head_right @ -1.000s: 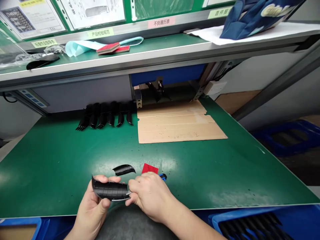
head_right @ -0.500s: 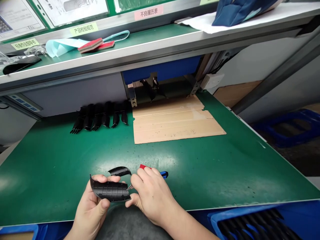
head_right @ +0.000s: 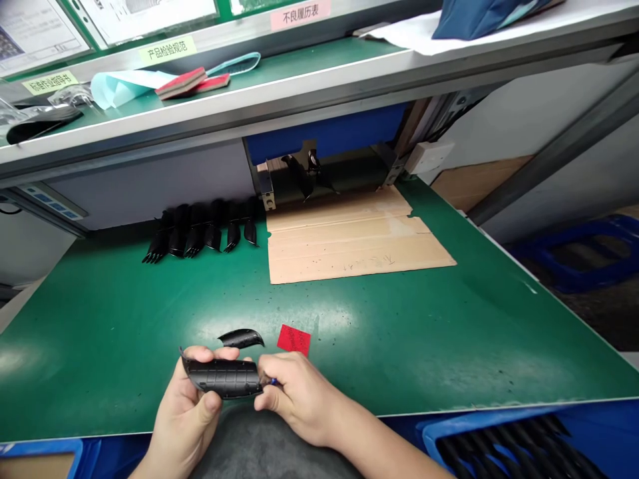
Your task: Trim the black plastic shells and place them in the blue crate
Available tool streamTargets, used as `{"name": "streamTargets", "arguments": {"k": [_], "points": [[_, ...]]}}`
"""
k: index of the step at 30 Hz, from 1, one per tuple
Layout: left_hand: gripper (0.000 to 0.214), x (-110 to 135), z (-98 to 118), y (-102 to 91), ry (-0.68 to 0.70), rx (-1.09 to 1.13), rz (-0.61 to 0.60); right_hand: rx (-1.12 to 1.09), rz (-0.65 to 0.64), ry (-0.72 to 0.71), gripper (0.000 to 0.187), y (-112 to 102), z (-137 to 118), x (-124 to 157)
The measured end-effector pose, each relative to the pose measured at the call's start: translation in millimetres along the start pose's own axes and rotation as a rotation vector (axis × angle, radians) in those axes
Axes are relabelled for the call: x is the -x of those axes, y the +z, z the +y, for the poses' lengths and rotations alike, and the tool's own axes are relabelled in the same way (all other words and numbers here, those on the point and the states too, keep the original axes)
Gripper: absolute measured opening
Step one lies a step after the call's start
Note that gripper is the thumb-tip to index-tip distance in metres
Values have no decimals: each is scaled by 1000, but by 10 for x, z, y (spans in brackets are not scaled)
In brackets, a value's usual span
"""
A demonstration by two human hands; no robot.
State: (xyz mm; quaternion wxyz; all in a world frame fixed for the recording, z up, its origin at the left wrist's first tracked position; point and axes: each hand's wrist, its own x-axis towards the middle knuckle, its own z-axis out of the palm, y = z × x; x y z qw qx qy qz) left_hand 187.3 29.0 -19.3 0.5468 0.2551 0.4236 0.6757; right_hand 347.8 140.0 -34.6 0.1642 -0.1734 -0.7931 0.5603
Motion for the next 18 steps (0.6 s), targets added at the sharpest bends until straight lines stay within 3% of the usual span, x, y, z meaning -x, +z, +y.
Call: {"name": "streamTargets", "arguments": {"k": [5,8,12,16,18], "points": [[36,7,-24,-9,-31,92,33,-109,170,41,58,107,-138,-1],[36,16,-42,6,-37,93,38,-183,122,51,57,138,-167,2],[35,-56,-9,-16,-18,-6,97,-503,-9,133,59,114,-60,45],[34,-323,61,-265,-13,-380,290,-838,116,130,58,-58,51,106],[41,-478,56,-443,-31,-649,308,-739,156,169,57,-180,68,124]]}}
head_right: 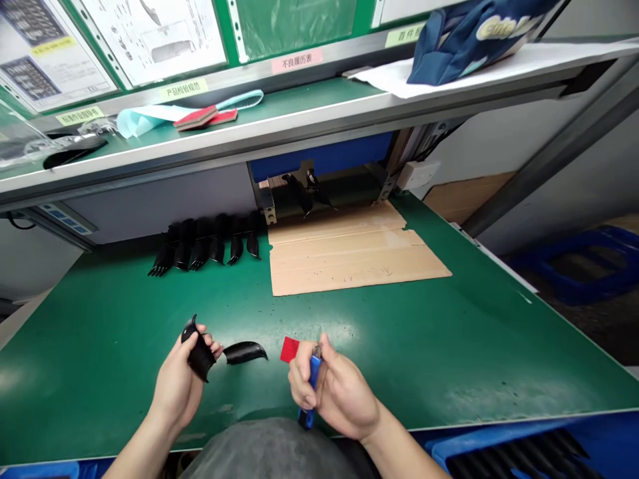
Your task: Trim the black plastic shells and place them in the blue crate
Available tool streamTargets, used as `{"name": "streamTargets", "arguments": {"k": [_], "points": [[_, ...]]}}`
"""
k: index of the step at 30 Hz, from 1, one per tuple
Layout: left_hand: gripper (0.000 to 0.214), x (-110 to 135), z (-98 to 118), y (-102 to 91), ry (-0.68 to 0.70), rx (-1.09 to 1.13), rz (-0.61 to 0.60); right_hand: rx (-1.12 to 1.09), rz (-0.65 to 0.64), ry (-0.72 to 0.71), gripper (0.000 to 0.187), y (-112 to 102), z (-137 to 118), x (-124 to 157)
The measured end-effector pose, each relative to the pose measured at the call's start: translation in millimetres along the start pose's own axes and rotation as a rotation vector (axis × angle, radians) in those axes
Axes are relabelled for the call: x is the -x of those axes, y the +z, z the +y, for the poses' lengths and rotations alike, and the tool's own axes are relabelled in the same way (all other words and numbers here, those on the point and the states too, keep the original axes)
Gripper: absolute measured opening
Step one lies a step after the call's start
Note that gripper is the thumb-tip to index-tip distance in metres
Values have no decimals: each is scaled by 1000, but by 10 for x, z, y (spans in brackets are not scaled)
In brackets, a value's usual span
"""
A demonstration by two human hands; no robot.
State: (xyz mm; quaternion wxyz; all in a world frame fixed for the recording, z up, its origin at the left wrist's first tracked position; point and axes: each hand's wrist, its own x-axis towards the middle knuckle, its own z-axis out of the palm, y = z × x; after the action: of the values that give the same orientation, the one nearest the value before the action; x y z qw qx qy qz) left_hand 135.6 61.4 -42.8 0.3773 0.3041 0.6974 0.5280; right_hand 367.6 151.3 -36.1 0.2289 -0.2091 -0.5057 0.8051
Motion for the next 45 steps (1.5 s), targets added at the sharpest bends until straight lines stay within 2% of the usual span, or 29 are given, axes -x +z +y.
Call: {"name": "streamTargets", "arguments": {"k": [4,6,8,12,13,18,21,24,28,31,33,36,39,42,45], "points": [[33,-233,-195,-24,85,-310,-136,836,135,100,33,-94,-69,-7],[29,-267,-267,34,131,-431,-193,993,150,148,27,-78,-10,-18],[27,-289,-319,98,145,-514,-219,1019,160,165,12,-42,99,-36],[2,-334,-358,190,102,-553,-231,1117,263,186,32,51,323,-88],[5,-332,-356,217,83,-533,-230,1121,279,196,33,79,361,-98],[19,-167,-327,447,-83,-243,-263,1116,302,126,18,200,456,-113],[29,-22,-307,549,-172,-24,-302,1115,336,46,20,186,465,-122],[43,87,-273,551,-174,150,-347,973,351,73,31,134,422,-149],[70,185,-215,503,-127,370,-409,593,183,193,37,118,342,-179],[62,256,-154,495,-87,603,-425,421,118,228,40,160,280,-173],[51,308,-99,491,-74,712,-382,397,108,225,42,198,201,-155],[45,380,0,452,-105,786,-252,443,79,199,38,252,9,-103],[45,436,95,371,-139,780,-139,581,102,123,35,295,-183,-18],[51,491,164,299,-95,720,-145,777,114,-14,36,332,-260,80],[53,557,209,270,-39,667,-184,1019,106,-205,53,367,-216,144]]}}
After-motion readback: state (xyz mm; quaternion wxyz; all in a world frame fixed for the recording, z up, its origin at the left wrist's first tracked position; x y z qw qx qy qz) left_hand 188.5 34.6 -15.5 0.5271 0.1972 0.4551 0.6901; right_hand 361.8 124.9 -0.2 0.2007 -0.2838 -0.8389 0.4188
